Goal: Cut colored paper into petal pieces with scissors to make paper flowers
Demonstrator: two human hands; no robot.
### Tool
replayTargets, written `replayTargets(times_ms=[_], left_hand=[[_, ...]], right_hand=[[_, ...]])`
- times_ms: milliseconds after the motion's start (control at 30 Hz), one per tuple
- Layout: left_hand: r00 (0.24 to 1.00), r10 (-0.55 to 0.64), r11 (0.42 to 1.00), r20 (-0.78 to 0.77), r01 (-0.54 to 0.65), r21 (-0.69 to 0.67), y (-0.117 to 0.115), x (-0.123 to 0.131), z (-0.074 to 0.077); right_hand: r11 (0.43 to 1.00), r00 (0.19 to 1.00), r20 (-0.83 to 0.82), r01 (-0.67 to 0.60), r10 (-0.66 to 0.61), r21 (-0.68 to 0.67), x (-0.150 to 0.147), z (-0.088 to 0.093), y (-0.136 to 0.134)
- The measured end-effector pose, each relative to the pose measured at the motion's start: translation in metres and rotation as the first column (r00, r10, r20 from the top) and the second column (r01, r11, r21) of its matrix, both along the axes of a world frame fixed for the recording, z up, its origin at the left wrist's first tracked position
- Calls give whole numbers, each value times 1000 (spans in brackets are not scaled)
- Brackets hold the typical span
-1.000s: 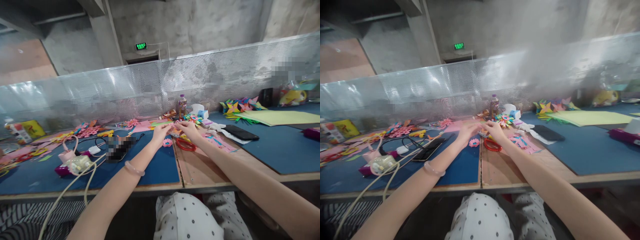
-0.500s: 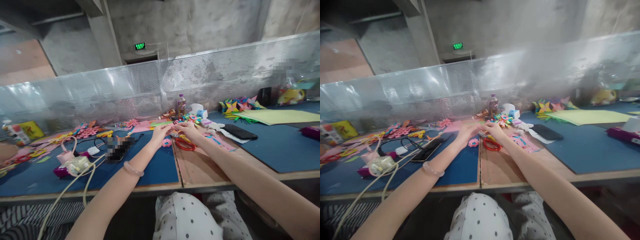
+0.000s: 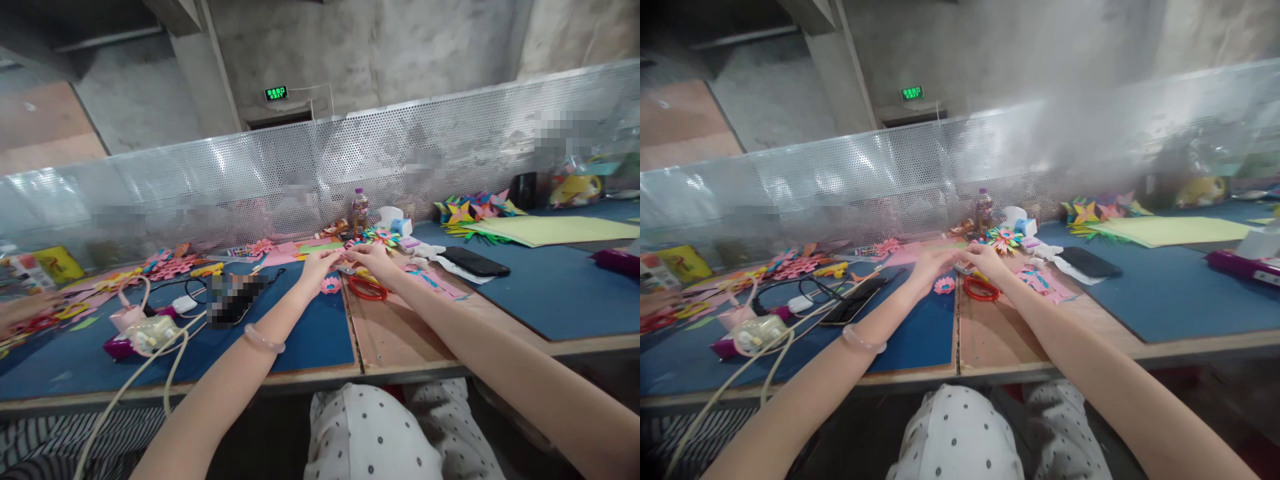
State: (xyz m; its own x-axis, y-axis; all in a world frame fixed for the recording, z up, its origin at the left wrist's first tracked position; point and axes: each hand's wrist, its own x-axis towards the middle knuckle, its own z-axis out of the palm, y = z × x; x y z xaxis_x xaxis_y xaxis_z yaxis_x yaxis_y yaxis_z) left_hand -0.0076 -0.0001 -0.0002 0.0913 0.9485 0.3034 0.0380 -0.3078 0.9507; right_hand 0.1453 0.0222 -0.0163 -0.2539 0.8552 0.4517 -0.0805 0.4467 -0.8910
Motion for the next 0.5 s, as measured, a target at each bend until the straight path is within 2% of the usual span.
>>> replayTargets(times_ms=[300, 500], left_hand=[[997, 8, 997, -75, -2, 80, 1, 0, 2], [994, 50, 993, -93, -40, 109, 3, -2, 1]], right_hand=[[998, 999, -27, -46, 45, -33, 0, -3, 5], [998, 998, 20, -57, 57, 1, -1, -3, 4]])
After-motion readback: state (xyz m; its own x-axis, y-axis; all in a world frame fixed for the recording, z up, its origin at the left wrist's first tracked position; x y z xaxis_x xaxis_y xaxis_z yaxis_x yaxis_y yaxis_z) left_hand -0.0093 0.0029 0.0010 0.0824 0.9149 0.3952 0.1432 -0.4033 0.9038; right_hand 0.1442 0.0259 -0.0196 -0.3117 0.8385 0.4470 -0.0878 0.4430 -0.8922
